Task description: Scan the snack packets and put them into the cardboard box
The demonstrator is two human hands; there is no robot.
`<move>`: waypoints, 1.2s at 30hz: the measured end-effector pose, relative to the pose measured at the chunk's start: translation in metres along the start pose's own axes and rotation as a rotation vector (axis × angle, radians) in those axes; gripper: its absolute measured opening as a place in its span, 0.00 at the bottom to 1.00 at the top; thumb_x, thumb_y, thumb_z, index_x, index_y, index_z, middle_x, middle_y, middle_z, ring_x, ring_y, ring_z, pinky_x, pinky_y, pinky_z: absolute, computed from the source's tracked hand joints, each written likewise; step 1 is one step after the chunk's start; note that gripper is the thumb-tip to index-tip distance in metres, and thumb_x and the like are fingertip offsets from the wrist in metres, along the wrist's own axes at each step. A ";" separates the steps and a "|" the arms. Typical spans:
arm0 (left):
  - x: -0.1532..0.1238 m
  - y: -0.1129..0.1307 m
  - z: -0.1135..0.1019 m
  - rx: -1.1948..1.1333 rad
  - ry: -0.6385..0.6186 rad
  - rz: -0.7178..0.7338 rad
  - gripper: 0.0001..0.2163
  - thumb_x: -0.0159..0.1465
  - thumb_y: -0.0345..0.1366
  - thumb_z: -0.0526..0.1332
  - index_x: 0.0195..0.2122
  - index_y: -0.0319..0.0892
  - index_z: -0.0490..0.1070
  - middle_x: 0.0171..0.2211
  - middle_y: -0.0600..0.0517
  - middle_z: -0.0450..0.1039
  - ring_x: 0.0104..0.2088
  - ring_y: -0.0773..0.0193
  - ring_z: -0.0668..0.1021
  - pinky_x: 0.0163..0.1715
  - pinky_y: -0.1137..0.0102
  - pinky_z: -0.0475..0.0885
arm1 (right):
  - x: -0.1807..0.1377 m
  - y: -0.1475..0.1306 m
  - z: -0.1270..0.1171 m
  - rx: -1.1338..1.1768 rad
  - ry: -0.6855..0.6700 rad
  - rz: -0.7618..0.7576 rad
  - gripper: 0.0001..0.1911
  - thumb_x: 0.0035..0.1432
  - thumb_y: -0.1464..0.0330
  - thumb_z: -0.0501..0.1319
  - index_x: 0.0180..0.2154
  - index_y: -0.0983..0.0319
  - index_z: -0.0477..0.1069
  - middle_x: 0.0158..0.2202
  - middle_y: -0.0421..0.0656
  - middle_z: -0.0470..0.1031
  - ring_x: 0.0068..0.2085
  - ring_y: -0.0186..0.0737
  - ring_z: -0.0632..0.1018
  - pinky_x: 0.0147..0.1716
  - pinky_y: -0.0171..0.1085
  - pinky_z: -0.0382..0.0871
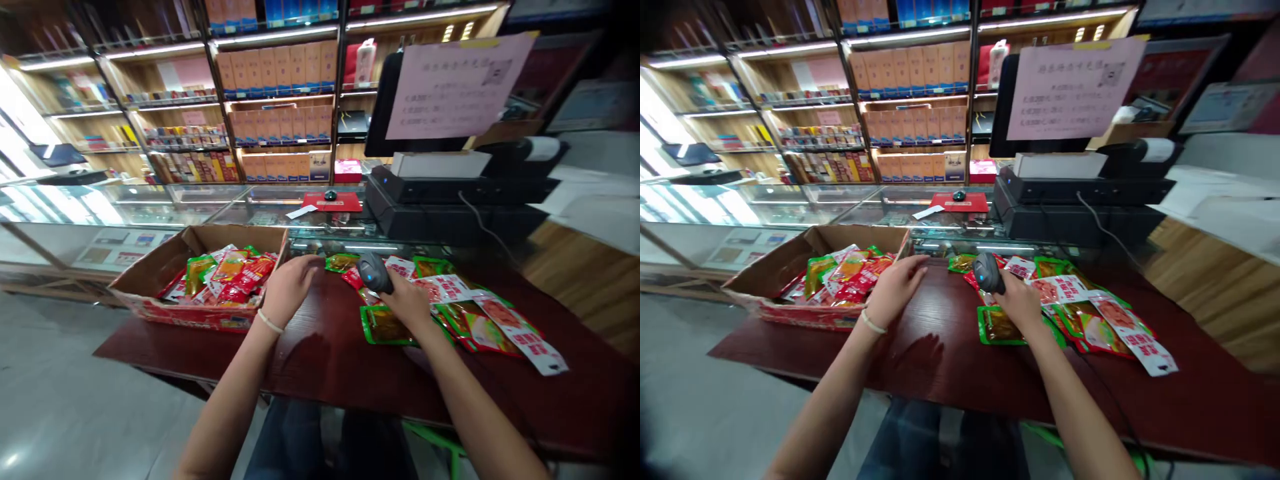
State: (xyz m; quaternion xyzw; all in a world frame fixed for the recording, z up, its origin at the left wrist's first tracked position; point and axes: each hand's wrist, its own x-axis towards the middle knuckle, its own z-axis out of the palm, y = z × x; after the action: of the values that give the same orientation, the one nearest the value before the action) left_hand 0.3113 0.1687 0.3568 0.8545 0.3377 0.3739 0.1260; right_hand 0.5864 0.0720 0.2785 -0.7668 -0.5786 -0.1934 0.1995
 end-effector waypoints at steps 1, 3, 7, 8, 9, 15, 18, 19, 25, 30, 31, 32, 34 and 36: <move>0.002 0.007 0.015 -0.026 -0.041 0.017 0.14 0.65 0.36 0.58 0.51 0.45 0.73 0.46 0.48 0.78 0.45 0.55 0.78 0.49 0.65 0.70 | 0.001 0.006 -0.002 -0.014 0.006 0.020 0.22 0.55 0.60 0.58 0.51 0.61 0.70 0.36 0.49 0.81 0.35 0.50 0.79 0.29 0.38 0.60; 0.006 0.018 0.050 -0.080 -0.121 0.048 0.13 0.64 0.38 0.59 0.48 0.45 0.75 0.44 0.48 0.79 0.45 0.55 0.78 0.48 0.66 0.70 | 0.001 0.020 -0.007 -0.041 0.015 0.070 0.23 0.55 0.59 0.59 0.51 0.60 0.70 0.37 0.48 0.81 0.36 0.50 0.79 0.30 0.39 0.60; 0.014 0.033 0.125 -0.241 -0.256 0.070 0.11 0.65 0.39 0.57 0.44 0.47 0.77 0.41 0.49 0.80 0.41 0.57 0.79 0.43 0.68 0.70 | -0.002 0.050 -0.015 -0.061 -0.015 0.205 0.22 0.55 0.58 0.58 0.50 0.60 0.70 0.37 0.48 0.80 0.36 0.50 0.78 0.30 0.38 0.59; 0.016 0.035 0.142 -0.281 -0.285 0.076 0.11 0.66 0.39 0.56 0.43 0.47 0.77 0.41 0.49 0.80 0.40 0.58 0.79 0.42 0.69 0.70 | -0.003 0.057 -0.017 -0.064 -0.029 0.235 0.22 0.55 0.58 0.58 0.50 0.59 0.70 0.37 0.48 0.80 0.36 0.49 0.78 0.30 0.38 0.58; 0.017 0.038 0.157 -0.310 -0.315 0.089 0.11 0.66 0.39 0.56 0.42 0.47 0.77 0.40 0.49 0.80 0.40 0.58 0.79 0.42 0.69 0.70 | -0.005 0.063 -0.018 -0.068 -0.039 0.263 0.22 0.56 0.57 0.58 0.49 0.59 0.70 0.38 0.47 0.80 0.36 0.49 0.78 0.30 0.38 0.58; 0.020 0.052 0.211 -0.251 -0.444 0.201 0.12 0.63 0.46 0.59 0.39 0.47 0.77 0.36 0.48 0.78 0.37 0.57 0.78 0.37 0.69 0.69 | -0.009 0.091 -0.025 -0.074 -0.050 0.383 0.21 0.58 0.54 0.57 0.48 0.59 0.69 0.38 0.48 0.80 0.37 0.49 0.78 0.31 0.38 0.58; 0.014 0.057 0.218 -0.178 -0.458 0.311 0.16 0.60 0.52 0.61 0.41 0.46 0.76 0.36 0.46 0.76 0.39 0.55 0.76 0.41 0.66 0.68 | -0.010 0.097 -0.029 -0.084 -0.049 0.436 0.21 0.58 0.54 0.57 0.47 0.59 0.69 0.37 0.48 0.80 0.37 0.50 0.78 0.31 0.38 0.57; 0.011 0.057 0.218 -0.157 -0.462 0.349 0.18 0.58 0.53 0.62 0.42 0.46 0.76 0.37 0.45 0.75 0.41 0.54 0.76 0.42 0.66 0.68 | -0.010 0.097 -0.030 -0.087 -0.048 0.447 0.20 0.58 0.54 0.58 0.47 0.59 0.69 0.37 0.48 0.80 0.38 0.50 0.78 0.31 0.38 0.57; -0.001 0.061 0.221 -0.131 -0.525 0.299 0.23 0.53 0.58 0.65 0.42 0.45 0.74 0.36 0.45 0.74 0.40 0.53 0.76 0.38 0.67 0.67 | -0.011 0.096 -0.030 -0.086 -0.045 0.476 0.21 0.58 0.54 0.58 0.48 0.59 0.68 0.38 0.48 0.80 0.39 0.50 0.78 0.31 0.38 0.57; 0.007 0.054 0.217 -0.260 -0.563 0.199 0.16 0.57 0.53 0.64 0.34 0.46 0.72 0.32 0.50 0.75 0.34 0.58 0.76 0.34 0.70 0.65 | -0.011 0.098 -0.026 -0.083 0.002 0.502 0.21 0.58 0.53 0.58 0.46 0.59 0.69 0.36 0.48 0.80 0.37 0.50 0.78 0.30 0.38 0.56; 0.011 0.049 0.215 -0.309 -0.540 0.153 0.15 0.57 0.52 0.64 0.35 0.46 0.72 0.31 0.51 0.75 0.33 0.59 0.76 0.33 0.70 0.65 | -0.011 0.098 -0.026 -0.087 0.022 0.511 0.21 0.58 0.53 0.58 0.46 0.60 0.69 0.35 0.48 0.80 0.36 0.50 0.78 0.30 0.38 0.56; 0.017 0.043 0.213 -0.369 -0.505 0.096 0.15 0.57 0.51 0.64 0.35 0.45 0.72 0.31 0.52 0.74 0.33 0.60 0.75 0.34 0.70 0.66 | -0.011 0.098 -0.025 -0.091 0.046 0.520 0.21 0.57 0.53 0.58 0.45 0.60 0.70 0.34 0.48 0.80 0.35 0.50 0.78 0.30 0.38 0.56; 0.029 0.029 0.208 -0.545 -0.399 -0.055 0.15 0.58 0.49 0.64 0.36 0.44 0.72 0.33 0.52 0.75 0.34 0.60 0.76 0.37 0.70 0.67 | -0.012 0.099 -0.023 -0.081 0.104 0.536 0.22 0.56 0.52 0.58 0.45 0.60 0.70 0.34 0.49 0.79 0.34 0.49 0.77 0.29 0.38 0.56; 0.038 0.013 0.203 -0.779 -0.279 -0.237 0.16 0.58 0.49 0.64 0.39 0.42 0.71 0.37 0.50 0.76 0.38 0.60 0.77 0.40 0.69 0.69 | -0.012 0.099 -0.020 -0.065 0.148 0.555 0.22 0.55 0.52 0.59 0.44 0.61 0.71 0.34 0.50 0.79 0.33 0.49 0.77 0.28 0.38 0.55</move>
State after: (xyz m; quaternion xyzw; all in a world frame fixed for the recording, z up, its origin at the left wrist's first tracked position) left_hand 0.4834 0.1916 0.2439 0.7409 0.2468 0.3375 0.5257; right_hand 0.6779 0.0265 0.2809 -0.8857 -0.3239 -0.2051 0.2618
